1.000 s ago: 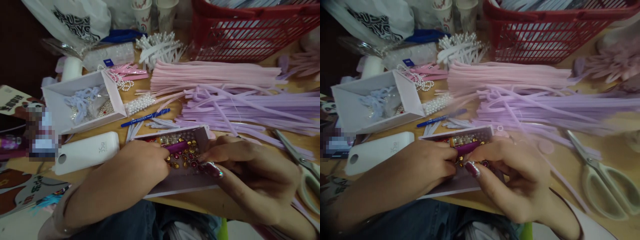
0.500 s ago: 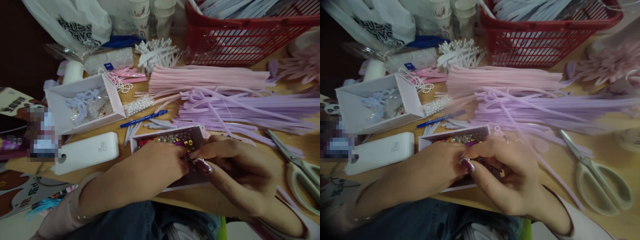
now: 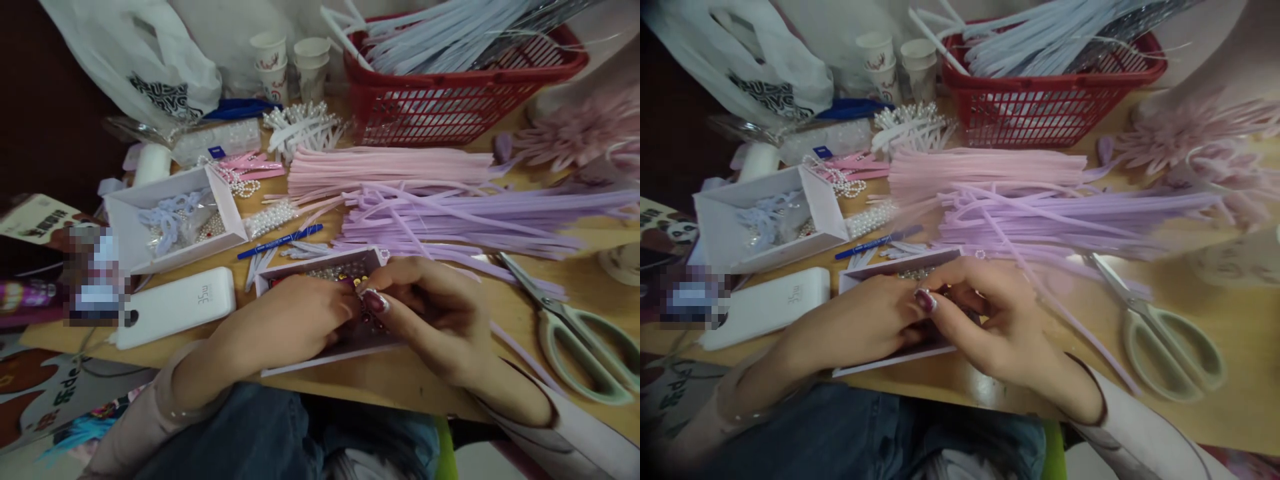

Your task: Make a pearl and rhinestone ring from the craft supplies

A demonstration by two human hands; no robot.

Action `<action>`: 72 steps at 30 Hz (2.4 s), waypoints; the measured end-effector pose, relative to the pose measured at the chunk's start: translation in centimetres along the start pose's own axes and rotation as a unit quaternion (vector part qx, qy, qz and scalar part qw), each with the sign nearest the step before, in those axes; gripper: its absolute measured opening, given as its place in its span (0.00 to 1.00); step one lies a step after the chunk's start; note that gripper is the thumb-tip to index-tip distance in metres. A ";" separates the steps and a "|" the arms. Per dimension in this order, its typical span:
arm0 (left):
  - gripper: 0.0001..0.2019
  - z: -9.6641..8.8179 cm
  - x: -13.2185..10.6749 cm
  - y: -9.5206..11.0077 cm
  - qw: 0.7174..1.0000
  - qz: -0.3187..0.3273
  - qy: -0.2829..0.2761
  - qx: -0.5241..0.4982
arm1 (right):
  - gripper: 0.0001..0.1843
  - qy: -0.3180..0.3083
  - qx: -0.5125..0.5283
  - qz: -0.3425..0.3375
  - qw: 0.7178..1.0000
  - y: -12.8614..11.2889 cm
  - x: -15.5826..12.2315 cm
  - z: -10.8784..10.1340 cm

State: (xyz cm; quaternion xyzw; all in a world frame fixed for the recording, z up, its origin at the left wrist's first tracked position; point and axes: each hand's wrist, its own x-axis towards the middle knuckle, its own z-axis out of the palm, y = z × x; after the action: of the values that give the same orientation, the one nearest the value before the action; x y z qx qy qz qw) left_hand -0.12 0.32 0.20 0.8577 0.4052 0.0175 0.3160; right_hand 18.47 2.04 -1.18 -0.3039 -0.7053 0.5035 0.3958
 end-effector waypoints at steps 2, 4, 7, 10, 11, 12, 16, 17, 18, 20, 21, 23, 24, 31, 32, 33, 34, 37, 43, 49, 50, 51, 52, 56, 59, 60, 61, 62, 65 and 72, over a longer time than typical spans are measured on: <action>0.08 -0.1 0.0 0.1 1.000 0.002 -0.004 0.004 | 0.02 0.006 0.009 0.009 1.000 0.0 -0.1 0.0; 0.09 -0.1 0.1 0.2 1.000 0.006 -0.008 0.007 | 0.02 0.002 0.010 0.006 1.000 0.0 -0.2 0.0; 0.10 -0.1 0.1 0.3 1.000 0.005 -0.002 0.009 | 0.02 -0.006 0.005 -0.009 1.000 -0.1 -0.2 0.0; 0.12 -0.1 0.1 0.4 1.000 0.004 -0.001 0.003 | 0.04 0.001 -0.014 -0.014 1.000 -0.1 -0.1 0.1; 0.12 0.0 0.0 0.4 1.000 0.005 -0.002 -0.002 | 0.04 0.004 -0.020 -0.014 1.000 -0.1 -0.1 0.1; 0.12 0.0 0.0 0.5 1.000 0.008 -0.002 -0.009 | 0.03 0.007 -0.025 -0.015 1.000 -0.2 0.0 0.1; 0.12 -0.1 0.1 0.6 1.000 0.004 -0.008 -0.028 | 0.03 0.003 -0.034 -0.014 0.999 -0.4 0.0 0.0; 0.11 -0.2 0.1 0.7 1.000 0.000 -0.013 -0.028 | 0.04 -0.002 -0.033 -0.012 0.999 -0.5 0.0 0.0; 0.11 -0.2 0.2 0.7 0.999 -0.005 -0.019 -0.026 | 0.04 -0.008 -0.032 -0.012 0.999 -0.5 0.1 0.0; 0.11 -0.4 0.3 0.7 0.999 -0.016 -0.026 -0.022 | 0.05 -0.018 -0.027 -0.008 0.999 -0.5 0.1 -0.1; 0.11 -0.4 0.3 0.6 0.999 -0.020 -0.025 -0.022 | 0.05 -0.021 -0.024 -0.005 0.999 -0.4 0.2 -0.1; 0.12 -0.4 0.2 0.5 0.999 -0.027 -0.017 -0.026 | 0.07 -0.022 -0.020 -0.006 1.000 -0.3 0.1 -0.2; 0.12 -0.4 0.1 0.4 0.999 -0.030 -0.011 -0.028 | 0.08 -0.021 -0.021 -0.003 1.000 -0.3 0.1 -0.2; 0.10 -1.0 -1.5 -0.3 0.998 -0.045 0.031 0.013 | 0.04 -0.002 -0.033 0.038 0.999 -0.4 -0.5 0.0; 0.09 -1.1 -1.6 -0.3 0.998 -0.055 0.030 0.020 | 0.04 -0.001 -0.037 0.038 0.999 -0.4 -0.4 0.1; 0.09 -1.2 -1.7 -0.3 0.997 -0.062 0.029 0.025 | 0.03 0.003 -0.043 0.037 0.998 -0.4 -0.4 0.1; 0.09 -1.3 -1.8 -0.4 0.997 -0.067 0.026 0.025 | 0.03 0.006 -0.050 0.035 0.998 -0.4 -0.4 0.1; 0.08 -1.0 -1.8 -0.5 0.998 -0.052 0.019 0.021 | 0.02 -0.001 -0.060 0.019 0.998 -0.1 -0.4 0.0; 0.10 -0.5 -0.9 -0.3 0.999 -0.031 -0.026 0.023 | 0.04 -0.009 -0.065 0.003 0.998 0.2 -0.6 -0.3; 0.10 -1.2 0.2 0.4 0.992 -0.107 -0.066 0.002 | 0.04 -0.004 -0.056 0.031 0.998 -0.2 -0.4 -0.1; 0.10 -1.3 0.3 0.4 0.991 -0.109 -0.074 0.000 | 0.03 -0.002 -0.053 0.038 0.998 -0.3 -0.4 -0.1; 0.10 -1.4 0.4 0.4 0.991 -0.110 -0.081 -0.001 | 0.03 -0.001 -0.051 0.040 0.998 -0.3 -0.5 -0.1; 0.09 -1.4 0.4 0.4 0.990 -0.108 -0.085 0.000 | 0.02 -0.001 -0.049 0.039 0.998 -0.3 -0.5 -0.1; 0.09 -1.2 0.2 0.3 0.991 -0.093 -0.094 0.022 | 0.03 -0.009 -0.045 0.035 0.998 -0.3 -0.4 -0.1; 0.10 -0.8 -0.3 0.0 0.994 -0.057 -0.084 0.037 | 0.03 -0.014 -0.044 0.031 0.998 -0.3 -0.3 -0.1; 0.10 -0.6 -0.4 -0.1 0.995 -0.045 -0.080 0.038 | 0.03 -0.016 -0.040 0.031 0.999 -0.3 -0.2 -0.1; 0.09 -0.5 -0.6 -0.2 0.996 -0.034 -0.073 0.038 | 0.03 -0.017 -0.036 0.029 0.999 -0.3 -0.2 -0.1; 0.09 -0.5 -0.7 -0.3 0.997 -0.025 -0.065 0.035 | 0.03 -0.018 -0.031 0.028 0.999 -0.2 -0.2 -0.1; 0.05 -0.5 -1.2 -0.4 0.999 -0.026 -0.020 0.013 | 0.05 -0.018 -0.016 0.030 0.999 -0.2 -0.2 0.0; 0.06 -1.2 -2.5 0.6 0.941 -0.110 0.132 -0.291 | 0.07 -0.053 0.041 0.048 0.997 -0.2 0.0 0.1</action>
State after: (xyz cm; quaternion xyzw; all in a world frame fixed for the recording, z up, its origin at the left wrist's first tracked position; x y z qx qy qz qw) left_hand -1.74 -1.12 2.08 0.6684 0.5127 0.2129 0.4951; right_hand 18.34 1.95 -1.02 -0.2938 -0.6884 0.5661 0.3454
